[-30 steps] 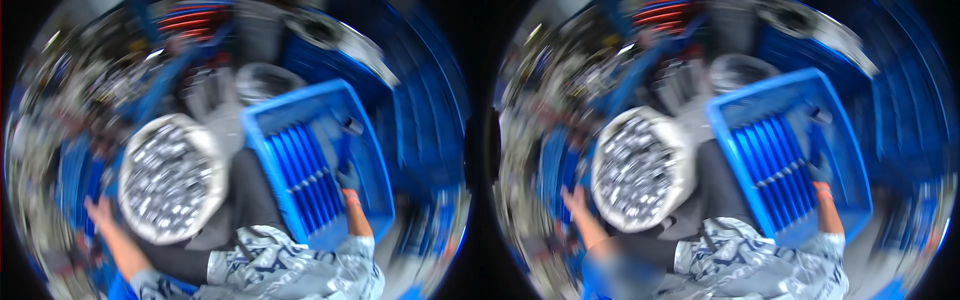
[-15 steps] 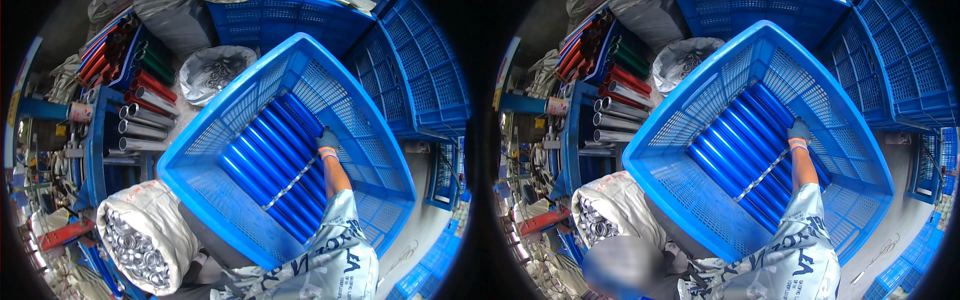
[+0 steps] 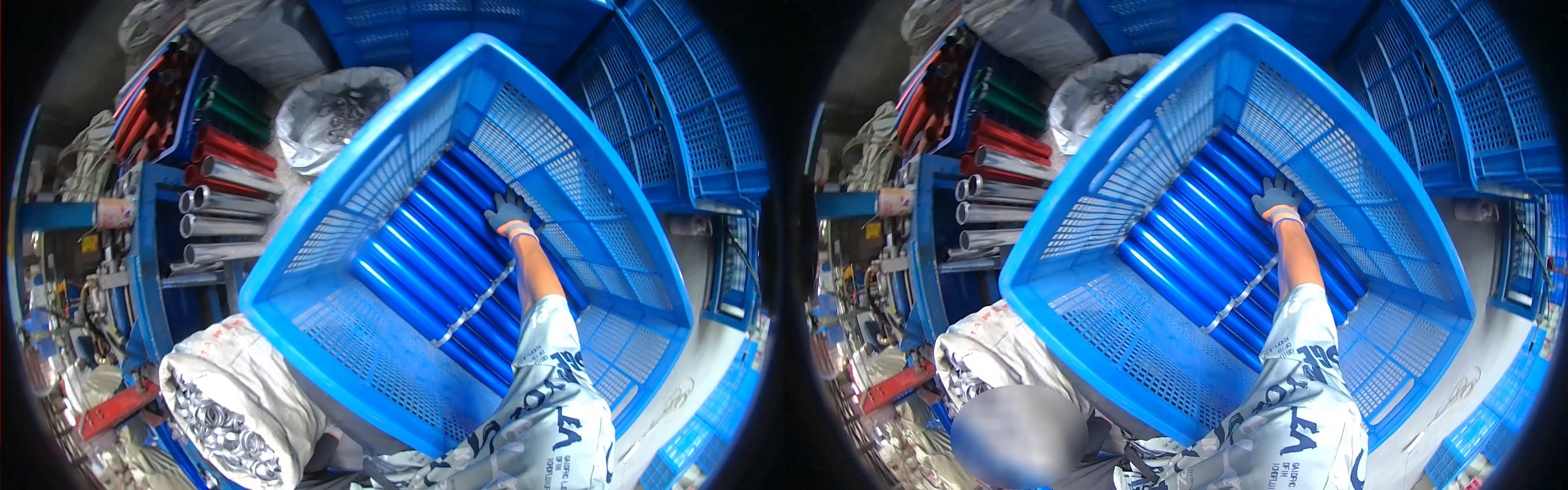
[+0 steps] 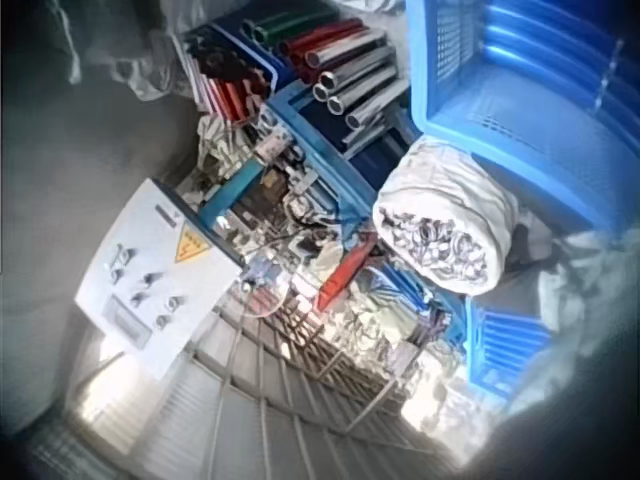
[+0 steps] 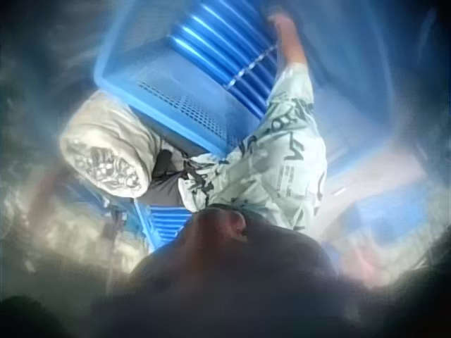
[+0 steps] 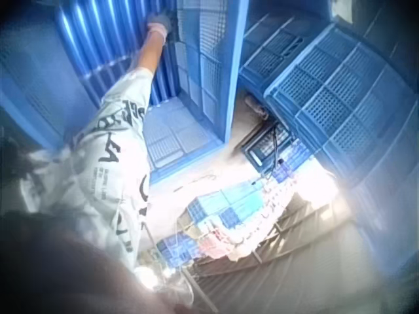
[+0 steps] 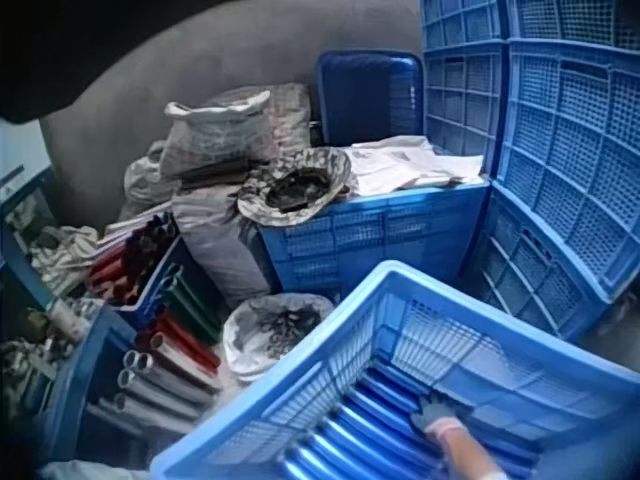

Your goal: Assembling silver metal rings onto blue industrial pipes and placing them in a blue crate.

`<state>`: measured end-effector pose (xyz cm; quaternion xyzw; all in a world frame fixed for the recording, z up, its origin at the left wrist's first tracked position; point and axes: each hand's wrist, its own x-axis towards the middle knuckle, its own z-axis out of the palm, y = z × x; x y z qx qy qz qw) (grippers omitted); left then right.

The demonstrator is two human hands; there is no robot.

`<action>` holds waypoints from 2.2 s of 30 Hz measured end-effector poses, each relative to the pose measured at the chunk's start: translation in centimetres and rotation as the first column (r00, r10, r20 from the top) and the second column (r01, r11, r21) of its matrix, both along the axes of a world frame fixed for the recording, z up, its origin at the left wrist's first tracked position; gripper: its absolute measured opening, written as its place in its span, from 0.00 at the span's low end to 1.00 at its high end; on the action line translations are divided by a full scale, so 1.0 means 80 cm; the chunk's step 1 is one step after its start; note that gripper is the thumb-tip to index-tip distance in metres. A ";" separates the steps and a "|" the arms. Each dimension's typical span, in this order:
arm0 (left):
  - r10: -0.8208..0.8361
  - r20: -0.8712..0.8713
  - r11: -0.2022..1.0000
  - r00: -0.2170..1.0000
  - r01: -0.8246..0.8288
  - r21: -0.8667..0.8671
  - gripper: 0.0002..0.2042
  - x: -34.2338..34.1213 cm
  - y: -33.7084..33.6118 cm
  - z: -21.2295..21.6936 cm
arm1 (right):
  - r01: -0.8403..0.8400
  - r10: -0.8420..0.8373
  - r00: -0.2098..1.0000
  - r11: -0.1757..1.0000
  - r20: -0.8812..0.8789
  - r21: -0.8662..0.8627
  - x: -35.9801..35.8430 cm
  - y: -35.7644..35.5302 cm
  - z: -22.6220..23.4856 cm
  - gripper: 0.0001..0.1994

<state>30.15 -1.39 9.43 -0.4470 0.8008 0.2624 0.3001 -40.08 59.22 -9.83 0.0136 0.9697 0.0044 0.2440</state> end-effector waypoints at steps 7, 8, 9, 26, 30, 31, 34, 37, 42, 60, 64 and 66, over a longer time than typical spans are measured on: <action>0.313 0.322 0.950 0.893 -0.299 -0.094 0.38 0.304 0.269 0.108 | -0.781 0.330 0.408 0.609 -0.851 -0.138 0.020 -0.187 0.110 0.19; 0.457 0.398 0.887 0.795 -0.437 -0.148 0.38 0.377 0.377 0.159 | -0.576 0.062 0.785 0.439 -0.617 -0.689 0.059 -0.264 0.174 0.30; 0.588 0.466 0.798 0.661 -0.570 -0.196 0.38 0.428 0.502 0.208 | -0.491 0.018 0.871 0.057 -0.490 -0.870 0.120 -0.324 0.252 0.22; 0.996 0.047 0.093 0.081 -0.828 -0.552 0.43 0.551 0.668 0.363 | -0.699 0.639 -0.410 -0.679 -0.651 -0.226 0.660 -0.635 0.490 0.38; 0.987 0.128 0.138 0.094 -0.907 -0.399 0.35 0.610 0.665 0.378 | -0.698 0.663 -0.302 -0.643 -0.685 -0.315 0.677 -0.622 0.521 0.28; 0.984 0.146 0.153 0.106 -0.916 -0.370 0.32 0.616 0.651 0.389 | -0.735 0.741 -0.295 -0.580 -0.604 -0.352 0.675 -0.620 0.534 0.30; 0.990 0.065 0.139 0.124 -0.923 -0.360 0.28 0.661 0.624 0.396 | -0.705 0.773 -0.259 -0.561 -0.579 -0.434 0.672 -0.619 0.557 0.34; 0.962 0.219 0.227 0.163 -0.924 -0.308 0.29 0.666 0.605 0.398 | -0.752 0.839 -0.275 -0.492 -0.469 -0.439 0.667 -0.614 0.573 0.35; 0.775 0.572 0.457 0.268 -0.863 -0.215 0.42 0.630 0.615 0.378 | -0.774 0.821 -0.275 -0.498 -0.500 -0.392 0.679 -0.615 0.573 0.38; 0.794 -0.574 -0.042 0.202 -0.923 -0.383 0.45 0.654 0.478 0.463 | -0.970 0.841 -0.140 -0.221 -0.523 -0.096 0.594 -0.618 0.520 0.25; 0.666 -0.665 0.102 0.339 -0.924 -0.369 0.53 0.530 0.327 0.529 | -0.523 0.854 0.470 0.066 -0.223 -0.850 0.565 -0.594 0.531 0.29; 0.518 -0.754 0.260 0.403 -0.914 -0.310 0.48 0.483 0.298 0.557 | -0.441 0.807 0.514 -0.043 -0.292 -0.897 0.581 -0.611 0.493 0.25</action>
